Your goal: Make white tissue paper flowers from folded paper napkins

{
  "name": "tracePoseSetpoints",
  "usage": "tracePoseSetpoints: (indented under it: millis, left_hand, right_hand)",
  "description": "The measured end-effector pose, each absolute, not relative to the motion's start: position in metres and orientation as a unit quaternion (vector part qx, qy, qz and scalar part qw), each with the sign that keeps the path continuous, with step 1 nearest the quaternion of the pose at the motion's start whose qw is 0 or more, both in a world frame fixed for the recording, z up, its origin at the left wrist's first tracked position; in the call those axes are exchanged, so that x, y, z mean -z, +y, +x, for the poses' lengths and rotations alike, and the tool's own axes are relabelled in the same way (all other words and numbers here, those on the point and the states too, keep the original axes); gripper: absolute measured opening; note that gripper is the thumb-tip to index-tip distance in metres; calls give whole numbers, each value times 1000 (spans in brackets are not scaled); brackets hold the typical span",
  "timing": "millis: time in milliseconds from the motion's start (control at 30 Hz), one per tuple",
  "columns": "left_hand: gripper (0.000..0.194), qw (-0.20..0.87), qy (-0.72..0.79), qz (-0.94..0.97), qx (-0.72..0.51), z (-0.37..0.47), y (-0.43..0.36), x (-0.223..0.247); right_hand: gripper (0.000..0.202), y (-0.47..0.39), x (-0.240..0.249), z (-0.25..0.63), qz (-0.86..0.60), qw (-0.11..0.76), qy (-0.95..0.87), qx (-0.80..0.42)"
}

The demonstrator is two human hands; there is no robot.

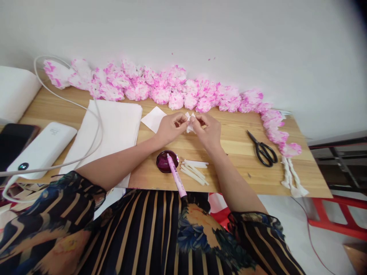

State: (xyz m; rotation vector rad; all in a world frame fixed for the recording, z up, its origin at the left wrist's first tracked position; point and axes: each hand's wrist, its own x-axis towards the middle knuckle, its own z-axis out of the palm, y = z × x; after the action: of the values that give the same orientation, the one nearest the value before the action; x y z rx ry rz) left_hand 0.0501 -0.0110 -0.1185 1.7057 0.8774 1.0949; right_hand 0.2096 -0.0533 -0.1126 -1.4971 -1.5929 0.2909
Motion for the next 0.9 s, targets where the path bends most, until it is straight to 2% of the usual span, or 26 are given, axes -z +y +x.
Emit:
tracePoseSetpoints:
  millis: [167, 333, 567, 733, 900]
  left_hand:
    - [16, 517, 347, 649, -436, 49, -7, 120]
    - [20, 598, 360, 551, -457, 48, 0, 123]
    - [19, 652, 375, 464, -467, 47, 4, 124]
    - [19, 628, 341, 511, -478, 47, 2, 122]
    - [38, 537, 322, 617, -477, 50, 0, 128]
  right_hand:
    - [56, -51, 113, 212, -605, 496, -594, -188]
    - [56, -48, 111, 218, -580, 492, -607, -231]
    - [30, -46, 110, 219, -576, 466, -616, -268]
    - [22, -45, 113, 218, -578, 487, -590, -282]
    - [22, -44, 117, 219, -578, 522, -556, -289]
